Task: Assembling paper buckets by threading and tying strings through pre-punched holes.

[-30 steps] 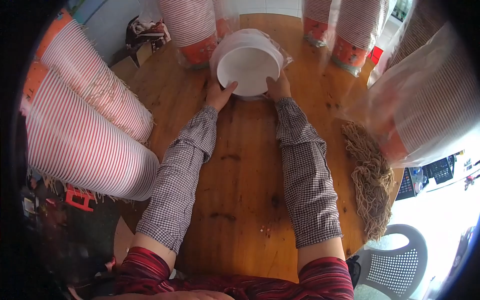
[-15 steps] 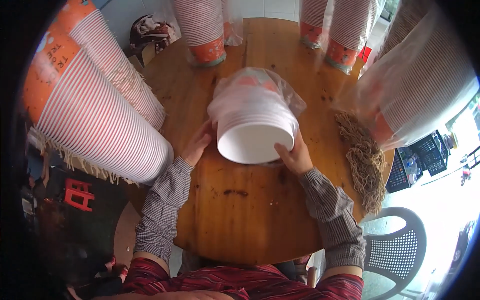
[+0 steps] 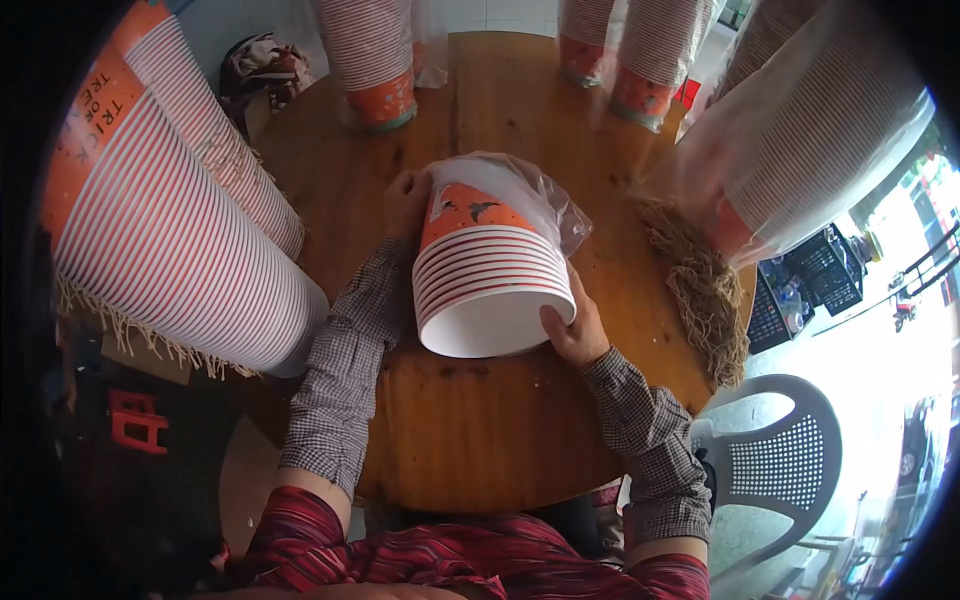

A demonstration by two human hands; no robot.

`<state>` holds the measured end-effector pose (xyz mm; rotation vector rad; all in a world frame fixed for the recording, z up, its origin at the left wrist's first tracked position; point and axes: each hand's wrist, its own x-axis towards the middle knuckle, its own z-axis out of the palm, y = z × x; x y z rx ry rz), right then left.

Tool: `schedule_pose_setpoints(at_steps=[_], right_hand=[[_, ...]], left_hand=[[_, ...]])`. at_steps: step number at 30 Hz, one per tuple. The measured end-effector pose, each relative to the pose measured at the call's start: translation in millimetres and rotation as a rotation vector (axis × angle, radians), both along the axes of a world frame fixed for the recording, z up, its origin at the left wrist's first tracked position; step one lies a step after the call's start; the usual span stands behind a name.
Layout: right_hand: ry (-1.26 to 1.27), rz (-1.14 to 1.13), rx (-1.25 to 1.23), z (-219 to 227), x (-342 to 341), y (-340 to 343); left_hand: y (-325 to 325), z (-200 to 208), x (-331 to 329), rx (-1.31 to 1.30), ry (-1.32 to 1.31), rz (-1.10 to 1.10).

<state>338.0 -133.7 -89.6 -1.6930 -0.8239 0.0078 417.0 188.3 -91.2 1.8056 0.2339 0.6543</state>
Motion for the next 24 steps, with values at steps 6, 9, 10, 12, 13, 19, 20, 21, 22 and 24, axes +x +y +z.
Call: schedule_pose_setpoints(at_steps=[6, 9, 10, 12, 13, 19, 20, 21, 22, 24], right_hand=[[0.023, -0.184, 0.097, -11, 4, 14], [0.088, -0.293, 0.094, -6, 4, 30], [0.083, -0.297, 0.118, -9, 10, 32], [0.077, -0.302, 0.133, -14, 20, 31], [0.070, -0.300, 0.137, -15, 24, 33], [-0.062, -0.372, 0.086, -12, 50, 20], [-0.027, -0.224, 0.071, -6, 47, 17], [0.008, -0.067, 0.060, 4, 40, 19], [0.271, 0.153, 0.063, -2, 47, 16], [0.252, 0.207, 0.074, -12, 61, 8]], left_hand=[[-38, -39, -19, -0.119, -0.059, -0.114], [-61, -35, -51, -0.372, -0.202, -0.255], [-70, -29, -57, -0.455, -0.256, -0.310], [-82, -17, -70, -0.614, -0.365, -0.409], [-84, -11, -76, -0.688, -0.420, -0.454], [-103, -2, -118, -0.282, -0.161, -0.021], [-101, -4, -119, -0.275, -0.045, -0.067], [-94, -7, -123, -0.264, 0.071, -0.103], [-89, -11, -117, -0.369, 0.024, -0.082], [-75, -14, -114, -0.480, 0.040, -0.088]])
